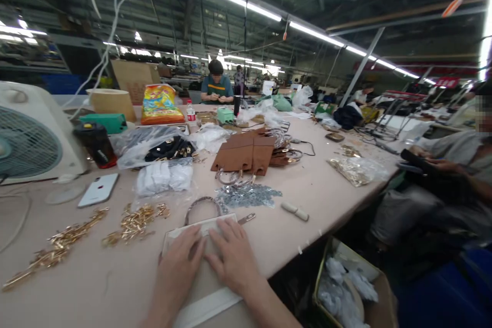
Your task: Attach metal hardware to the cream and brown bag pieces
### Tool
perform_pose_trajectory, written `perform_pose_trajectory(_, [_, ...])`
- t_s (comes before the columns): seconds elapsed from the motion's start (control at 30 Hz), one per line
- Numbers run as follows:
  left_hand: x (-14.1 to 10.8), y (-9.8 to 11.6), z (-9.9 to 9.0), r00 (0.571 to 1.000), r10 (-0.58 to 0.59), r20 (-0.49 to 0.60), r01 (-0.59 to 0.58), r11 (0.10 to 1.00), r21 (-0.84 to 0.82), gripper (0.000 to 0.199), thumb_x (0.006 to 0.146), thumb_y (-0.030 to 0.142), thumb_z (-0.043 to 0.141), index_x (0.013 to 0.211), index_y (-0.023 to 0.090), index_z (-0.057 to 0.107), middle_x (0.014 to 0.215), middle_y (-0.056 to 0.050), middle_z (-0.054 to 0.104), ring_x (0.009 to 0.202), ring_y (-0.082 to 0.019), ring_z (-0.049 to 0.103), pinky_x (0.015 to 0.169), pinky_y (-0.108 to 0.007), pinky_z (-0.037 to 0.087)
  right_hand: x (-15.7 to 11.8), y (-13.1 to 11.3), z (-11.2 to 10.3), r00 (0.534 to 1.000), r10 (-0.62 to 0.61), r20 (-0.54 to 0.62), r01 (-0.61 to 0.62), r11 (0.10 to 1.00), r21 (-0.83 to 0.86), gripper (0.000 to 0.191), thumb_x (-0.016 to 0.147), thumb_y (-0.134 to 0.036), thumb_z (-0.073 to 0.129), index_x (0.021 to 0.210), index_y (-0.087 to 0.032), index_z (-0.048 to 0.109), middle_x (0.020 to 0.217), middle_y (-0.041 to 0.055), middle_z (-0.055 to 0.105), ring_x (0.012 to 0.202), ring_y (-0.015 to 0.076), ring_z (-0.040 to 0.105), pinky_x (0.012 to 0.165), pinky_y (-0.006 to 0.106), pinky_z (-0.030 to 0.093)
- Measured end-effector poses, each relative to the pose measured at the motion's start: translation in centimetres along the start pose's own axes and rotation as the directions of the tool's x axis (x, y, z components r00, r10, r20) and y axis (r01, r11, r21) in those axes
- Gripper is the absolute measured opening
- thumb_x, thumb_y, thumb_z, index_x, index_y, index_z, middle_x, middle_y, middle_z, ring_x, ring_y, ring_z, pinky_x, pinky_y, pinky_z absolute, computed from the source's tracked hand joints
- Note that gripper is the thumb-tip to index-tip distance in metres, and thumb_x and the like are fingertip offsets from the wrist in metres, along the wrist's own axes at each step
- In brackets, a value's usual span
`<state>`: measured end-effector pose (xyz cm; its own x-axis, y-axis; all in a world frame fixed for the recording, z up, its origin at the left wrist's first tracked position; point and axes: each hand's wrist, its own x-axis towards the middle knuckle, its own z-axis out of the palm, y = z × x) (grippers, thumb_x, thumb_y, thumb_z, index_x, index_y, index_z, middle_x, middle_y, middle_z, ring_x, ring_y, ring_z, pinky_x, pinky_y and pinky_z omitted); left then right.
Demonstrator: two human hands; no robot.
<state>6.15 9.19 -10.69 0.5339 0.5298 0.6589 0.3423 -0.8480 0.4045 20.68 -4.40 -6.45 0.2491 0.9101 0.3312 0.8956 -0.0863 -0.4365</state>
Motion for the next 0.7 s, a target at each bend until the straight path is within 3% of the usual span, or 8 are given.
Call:
perform_pose_trajectory(0.2, [0.2, 0.2, 0.1, 1.0, -0.005, -0.007, 0.006, 0.999, 0.049, 0.027, 0.103, 0.04, 0.054, 0.122, 0.025, 0.066, 0.127, -0.008, 0.073, 0.118, -0.031, 0.069, 0.102, -0.05, 0.058, -0.2, 0.1, -0.1, 1.0, 0.001, -0.019, 0.0, 0.999, 0.049, 0.054, 0.098, -0.04, 0.068, 0.149, -0.028, 0.055, 0.161, 0.0067, 0.046, 0.151, 0.0332, 0.036, 0.126, 0.057, 0.032])
perform_pose_trajectory(0.33, [0.0, 1.6, -1.1, 0.999, -0.039, 0.026, 0.036, 0.995, 0.093, 0.023, 0.101, 0.029, 0.055, 0.12, 0.023, 0.067, 0.126, -0.009, 0.073, 0.119, -0.03, 0.068, 0.102, -0.051, 0.057, -1.0, 1.0, 1.4, 0.992, -0.066, -0.108, 0.073, 0.995, 0.064, 0.055, 0.097, -0.028, 0.065, 0.151, -0.024, 0.054, 0.16, 0.0085, 0.048, 0.15, 0.0349, 0.039, 0.123, 0.059, 0.038])
perform_pose_trajectory(0.43, [0.0, 3.0, -2.1, 0.994, -0.099, 0.053, 0.094, 0.991, 0.092, 0.017, 0.099, 0.021, 0.057, 0.112, 0.024, 0.068, 0.127, -0.008, 0.072, 0.12, -0.029, 0.067, 0.104, -0.051, 0.056, -1.3, 3.2, 3.5, 0.961, -0.137, -0.241, 0.159, 0.984, 0.076, 0.054, 0.1, -0.036, 0.062, 0.152, -0.025, 0.053, 0.155, 0.0095, 0.053, 0.145, 0.0377, 0.046, 0.116, 0.062, 0.045])
perform_pose_trajectory(0.53, [0.0, 3.9, -2.7, 0.983, -0.171, 0.063, 0.167, 0.984, 0.061, 0.022, 0.096, 0.015, 0.057, 0.114, 0.024, 0.067, 0.13, -0.007, 0.071, 0.124, -0.028, 0.064, 0.11, -0.052, 0.052, -0.9, 5.7, 5.2, 0.919, -0.198, -0.341, 0.251, 0.961, 0.118, 0.052, 0.099, -0.044, 0.063, 0.148, -0.025, 0.058, 0.147, 0.0094, 0.061, 0.137, 0.0378, 0.056, 0.11, 0.058, 0.053])
perform_pose_trajectory(0.7, [-0.4, 5.0, -3.2, 0.971, -0.232, 0.054, 0.231, 0.973, 0.017, 0.024, 0.091, 0.017, 0.062, 0.114, 0.025, 0.065, 0.127, -0.007, 0.071, 0.122, -0.028, 0.062, 0.111, -0.049, 0.048, -1.1, 7.7, 4.1, 0.936, -0.047, -0.35, 0.157, 0.943, 0.293, 0.045, 0.1, -0.055, 0.057, 0.131, -0.026, 0.07, 0.132, 0.008, 0.071, 0.122, 0.0352, 0.068, 0.1, 0.046, 0.061])
